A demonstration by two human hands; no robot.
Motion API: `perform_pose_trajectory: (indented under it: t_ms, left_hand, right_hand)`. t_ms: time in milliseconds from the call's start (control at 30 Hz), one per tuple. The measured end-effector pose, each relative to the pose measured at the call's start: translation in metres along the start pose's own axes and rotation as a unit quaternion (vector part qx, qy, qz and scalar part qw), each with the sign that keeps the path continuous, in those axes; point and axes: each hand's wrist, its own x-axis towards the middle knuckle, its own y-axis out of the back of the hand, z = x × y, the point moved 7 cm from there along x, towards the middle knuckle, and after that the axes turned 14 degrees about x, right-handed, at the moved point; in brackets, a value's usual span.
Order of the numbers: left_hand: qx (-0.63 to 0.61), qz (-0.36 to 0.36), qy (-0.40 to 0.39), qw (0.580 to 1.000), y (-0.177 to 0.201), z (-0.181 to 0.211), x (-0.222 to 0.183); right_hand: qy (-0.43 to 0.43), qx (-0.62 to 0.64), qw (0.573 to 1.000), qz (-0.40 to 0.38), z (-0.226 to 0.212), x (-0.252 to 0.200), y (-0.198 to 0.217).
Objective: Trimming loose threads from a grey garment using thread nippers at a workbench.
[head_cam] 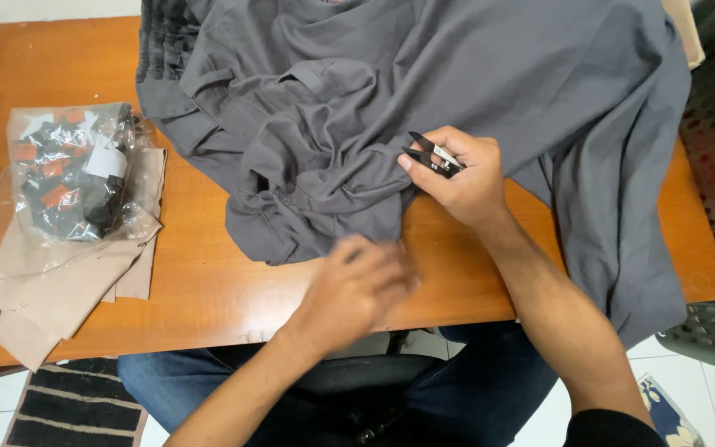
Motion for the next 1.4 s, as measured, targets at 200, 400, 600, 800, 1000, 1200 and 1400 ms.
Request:
perform_pose_trajectory:
  t_ms: [200, 400, 600, 800, 1000, 1200, 1400]
  left_hand:
    - [-0.111, 0.085, 0.082, 0.987, 0.036, 0.011, 0.012]
    - [-0.265, -0.17, -0.069, 0.946, 0.001, 0.052, 0.001]
    - [0.083, -0.121, 0.097, 0.984, 0.001, 0.017, 0.011]
    - [-0.345, -0.101, 0.004, 0.933, 0.015, 0.043, 0.006]
    - [-0.087, 0.171, 0.213, 0.958, 0.033, -0.042, -0.013]
    - [-0.112, 0.041, 0.265, 0.957, 0.036, -0.109, -0.002]
    - [-0.169, 0.075, 0.17, 0.968, 0.031, -0.125, 0.01]
  right_hand:
    - [0.009, -0.004, 1.0, 0.01, 0.003, 0.0, 0.002]
    - [0.001, -0.006, 1.0, 0.013, 0.004, -0.001, 0.002]
    - [0.001, -0.003, 1.0, 0.019, 0.001, 0.002, 0.003]
    - [-0.008, -0.004, 1.0, 0.028, 0.005, 0.0, 0.006]
    - [0.028, 0.078, 0.997, 0.008, 0.02, 0.006, 0.009]
    - [0.01, 0.068, 0.997, 0.016, 0.025, 0.008, 0.012]
    - [0.027, 0.049, 0.998, 0.029, 0.031, 0.01, 0.019]
